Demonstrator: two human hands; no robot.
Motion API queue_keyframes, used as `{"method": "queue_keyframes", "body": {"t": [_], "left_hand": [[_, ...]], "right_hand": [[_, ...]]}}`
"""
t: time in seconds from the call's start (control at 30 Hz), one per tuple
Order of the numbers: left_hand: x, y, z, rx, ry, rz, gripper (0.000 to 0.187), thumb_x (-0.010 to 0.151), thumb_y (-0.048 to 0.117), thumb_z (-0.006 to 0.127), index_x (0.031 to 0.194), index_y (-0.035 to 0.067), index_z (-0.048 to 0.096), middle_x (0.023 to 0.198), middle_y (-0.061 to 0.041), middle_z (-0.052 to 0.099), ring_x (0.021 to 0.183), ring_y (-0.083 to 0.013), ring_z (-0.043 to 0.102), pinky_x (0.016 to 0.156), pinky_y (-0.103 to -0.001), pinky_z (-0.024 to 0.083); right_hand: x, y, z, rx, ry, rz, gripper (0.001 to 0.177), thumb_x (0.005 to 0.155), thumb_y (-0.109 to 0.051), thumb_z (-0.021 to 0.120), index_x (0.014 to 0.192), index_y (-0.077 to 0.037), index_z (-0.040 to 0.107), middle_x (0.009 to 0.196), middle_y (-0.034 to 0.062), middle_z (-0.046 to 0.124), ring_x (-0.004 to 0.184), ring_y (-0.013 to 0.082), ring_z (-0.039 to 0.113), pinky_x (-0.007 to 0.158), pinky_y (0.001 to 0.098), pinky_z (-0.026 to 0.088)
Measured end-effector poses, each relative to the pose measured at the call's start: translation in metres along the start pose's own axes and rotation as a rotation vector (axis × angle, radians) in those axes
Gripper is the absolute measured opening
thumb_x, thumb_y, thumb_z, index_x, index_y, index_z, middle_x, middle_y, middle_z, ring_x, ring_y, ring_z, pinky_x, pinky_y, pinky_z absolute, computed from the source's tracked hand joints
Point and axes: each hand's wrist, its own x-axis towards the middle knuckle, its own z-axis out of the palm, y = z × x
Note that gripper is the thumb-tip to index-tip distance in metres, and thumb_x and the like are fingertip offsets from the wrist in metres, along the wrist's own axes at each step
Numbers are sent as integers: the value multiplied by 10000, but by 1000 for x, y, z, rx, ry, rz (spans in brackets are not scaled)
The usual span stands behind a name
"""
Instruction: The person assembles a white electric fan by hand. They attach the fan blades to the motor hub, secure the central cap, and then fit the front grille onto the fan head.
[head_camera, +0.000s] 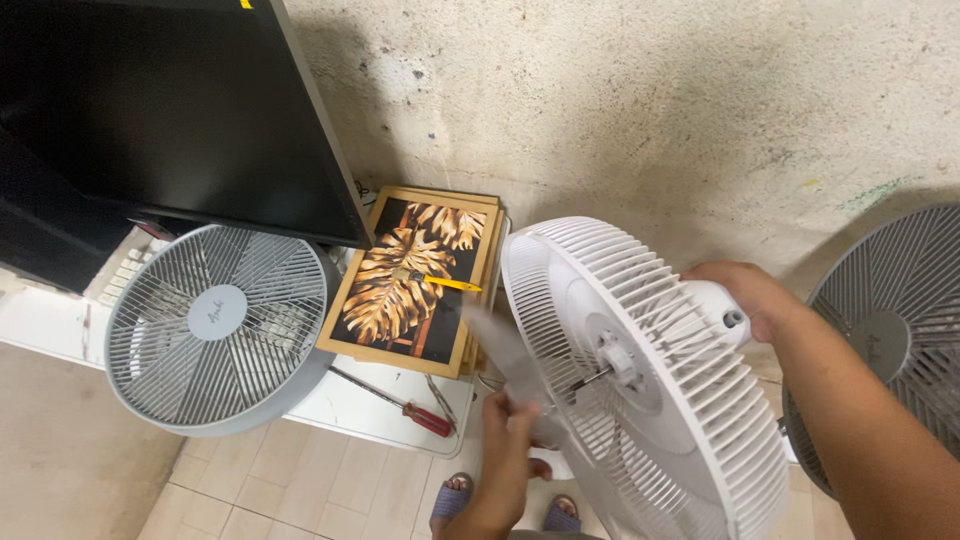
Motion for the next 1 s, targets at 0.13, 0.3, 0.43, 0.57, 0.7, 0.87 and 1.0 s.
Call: {"method": "queue_keyframes", "body": {"t": [0.13, 0.3, 0.43, 0.57, 0.7, 0.87, 1.0], "left_hand": [[6, 1, -26, -433, -93, -128, 657, 845, 579, 461, 1379, 197, 477, 1111, -85, 606, 788, -262, 632, 471, -335, 395], [0, 6, -55, -494, -236, -55, 706, 794, 592, 437, 1400, 244, 534, 1264, -10, 655, 799, -230, 622, 470, -324, 386], [2, 7, -55, -429, -300, -10, 693, 876, 574, 480, 1443, 178, 440, 1264, -53, 599, 878, -222, 637, 511, -320, 437], [1, 10, -36, -185, -233, 8, 668, 885, 411, 592, 1459, 199, 322, 1313, -108, 522, 1022, -286, 688, 553, -346, 526], [-3, 24, -12, -91, -303, 56, 738, 838, 207, 711, 1465, 199, 322, 1436, -78, 491, 1061, -315, 658, 585, -370, 596], [0, 29, 4, -66, -351, 81, 779, 847, 99, 726, 1476, 237, 288, 1469, -56, 439, 1155, -259, 640, 731, -446, 645], [7, 22, 1, -155, -429, 37, 765, 895, 90, 662, 1529, 252, 264, 1489, -87, 511, 1166, -283, 676, 784, -430, 635]], "right_hand": [[7, 7, -3, -1, -32, -42, 337, 930, -204, 604, 1139, 43, 700, 947, 203, 753, 735, 283, 735, 606, 432, 598], [11, 11, -5, 2, -7, -35, 329, 941, -230, 594, 1140, 12, 693, 950, 192, 747, 735, 283, 732, 619, 432, 596], [9, 12, -5, 8, 3, -33, 327, 939, -235, 597, 1141, -1, 701, 956, 166, 750, 743, 267, 730, 628, 419, 594], [8, 14, -6, -2, -26, -74, 336, 947, -240, 611, 1142, 17, 706, 956, 179, 750, 745, 268, 731, 629, 414, 593], [4, 9, -2, -3, -15, -54, 336, 955, -248, 596, 1148, 5, 703, 963, 177, 751, 748, 270, 733, 628, 414, 597], [-6, 7, 1, -37, 26, -50, 342, 957, -255, 583, 1160, -10, 710, 964, 172, 756, 740, 270, 730, 619, 413, 589], [-12, 7, 4, -75, 33, -94, 329, 942, -241, 605, 1144, -12, 728, 947, 179, 761, 723, 278, 729, 614, 427, 591]]}}
